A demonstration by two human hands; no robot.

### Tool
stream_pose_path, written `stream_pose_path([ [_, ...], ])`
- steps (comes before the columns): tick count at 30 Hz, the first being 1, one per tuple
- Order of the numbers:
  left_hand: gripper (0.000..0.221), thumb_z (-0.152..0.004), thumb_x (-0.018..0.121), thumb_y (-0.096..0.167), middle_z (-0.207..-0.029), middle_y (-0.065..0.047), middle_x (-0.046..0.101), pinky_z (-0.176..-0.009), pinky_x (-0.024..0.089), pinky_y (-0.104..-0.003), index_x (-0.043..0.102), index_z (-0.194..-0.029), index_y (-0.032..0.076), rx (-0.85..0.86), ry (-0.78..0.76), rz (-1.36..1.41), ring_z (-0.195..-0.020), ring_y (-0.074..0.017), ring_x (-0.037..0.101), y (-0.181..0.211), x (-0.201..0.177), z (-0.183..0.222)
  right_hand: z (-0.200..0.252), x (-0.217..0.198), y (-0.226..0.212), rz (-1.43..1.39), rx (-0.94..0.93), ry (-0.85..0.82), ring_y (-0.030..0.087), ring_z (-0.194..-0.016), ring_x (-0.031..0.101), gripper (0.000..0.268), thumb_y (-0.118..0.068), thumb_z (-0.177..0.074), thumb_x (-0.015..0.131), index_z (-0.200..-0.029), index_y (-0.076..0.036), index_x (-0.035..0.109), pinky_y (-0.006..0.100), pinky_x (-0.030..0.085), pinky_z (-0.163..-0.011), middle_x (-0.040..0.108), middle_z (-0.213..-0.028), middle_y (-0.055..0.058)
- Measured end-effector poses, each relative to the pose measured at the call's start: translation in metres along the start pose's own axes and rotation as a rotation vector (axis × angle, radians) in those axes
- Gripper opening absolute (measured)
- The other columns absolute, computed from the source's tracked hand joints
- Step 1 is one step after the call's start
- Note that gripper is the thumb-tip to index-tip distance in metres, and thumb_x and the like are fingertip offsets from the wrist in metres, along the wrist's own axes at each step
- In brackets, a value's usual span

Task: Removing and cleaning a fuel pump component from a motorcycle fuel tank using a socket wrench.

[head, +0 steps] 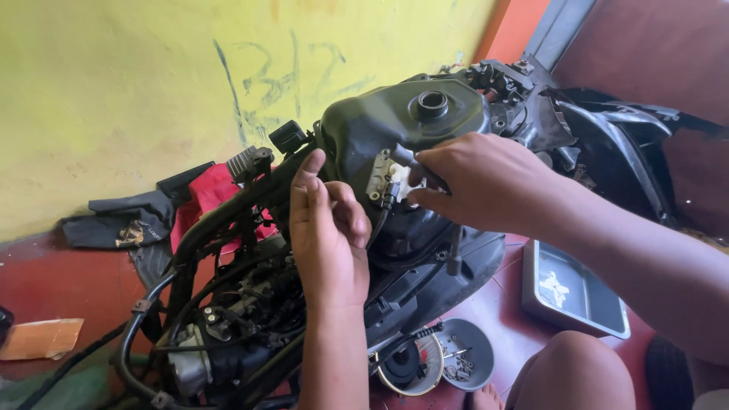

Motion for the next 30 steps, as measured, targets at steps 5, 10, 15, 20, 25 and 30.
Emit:
stream_pose_path([
  [5, 0.040, -0.110, 0.039, 0.032, -0.060, 0.004, 0.036, -0.034, 0.021, -0.016, 0.053, -0.138, 0.006, 0.013, 0.041, -0.004, -0.039, -0.0050, 0.033, 0.005, 0.004, 0.000, -0.005, 0.012, 0.006, -0.147, -0.088, 0.071, 0.030, -0.070, 0.076, 0.032, -0.044, -0.091, 0.071, -0.087, -0.013, 0.075, 0.039, 0.059, -0.064, 0.075, -0.072, 0.004],
  [10, 0.047, -0.109, 0.038, 0.044, -0.055, 0.006, 0.031, -0.033, 0.017, -0.017, 0.062, -0.128, 0.008, -0.011, 0.140, 0.047, -0.036, -0.0053, 0.028, 0.007, 0.001, 0.000, -0.008, 0.017, 0.005, -0.131, -0.178, 0.087, 0.022, -0.064, 0.075, 0.027, -0.034, -0.094, 0.071, -0.077, -0.013, 0.072, 0.031, 0.059, -0.060, 0.069, -0.066, 0.002],
  [15, 0.045, -0.109, 0.041, 0.045, -0.054, 0.005, 0.027, -0.032, 0.018, -0.018, 0.067, -0.119, 0.010, 0.015, 0.129, 0.055, -0.035, -0.0072, 0.027, 0.002, -0.004, -0.003, -0.005, 0.012, 0.002, -0.205, -0.299, 0.077, 0.034, -0.078, 0.075, 0.019, -0.026, -0.088, 0.069, -0.085, -0.008, 0.072, 0.046, 0.061, -0.066, 0.071, -0.084, 0.008],
  [20, 0.045, -0.108, 0.040, 0.044, -0.055, 0.006, 0.029, -0.034, 0.020, -0.017, 0.064, -0.127, 0.010, 0.034, 0.160, 0.048, -0.037, -0.0058, 0.028, 0.003, -0.002, -0.001, -0.004, 0.010, 0.007, -0.248, -0.204, 0.082, 0.034, -0.084, 0.076, 0.025, -0.033, -0.084, 0.075, -0.095, -0.010, 0.076, 0.046, 0.061, -0.071, 0.074, -0.091, 0.008],
  [25, 0.034, -0.111, 0.042, 0.030, -0.057, 0.005, 0.029, -0.034, 0.020, -0.018, 0.060, -0.132, 0.010, 0.064, 0.189, 0.062, -0.038, -0.0073, 0.030, 0.001, -0.006, -0.004, -0.011, 0.019, 0.010, -0.179, -0.107, 0.056, 0.024, -0.071, 0.073, 0.034, -0.044, -0.091, 0.074, -0.083, -0.010, 0.073, 0.037, 0.061, -0.068, 0.069, -0.077, 0.003],
  [30, 0.029, -0.109, 0.044, 0.023, -0.070, 0.001, 0.043, -0.037, 0.025, -0.017, 0.053, -0.136, 0.019, 0.053, 0.219, 0.086, -0.046, -0.0082, 0.042, -0.001, -0.014, -0.006, -0.008, 0.015, 0.003, -0.113, -0.214, 0.074, 0.021, -0.062, 0.072, 0.022, -0.028, -0.092, 0.069, -0.079, -0.011, 0.071, 0.034, 0.060, -0.059, 0.069, -0.078, 0.002],
])
Point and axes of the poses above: each hand's wrist, its own z-axis away from the middle knuckle, its own x-axis out of the palm, y = z × x, the point moved 4 cm from there along -z, towards the middle knuckle
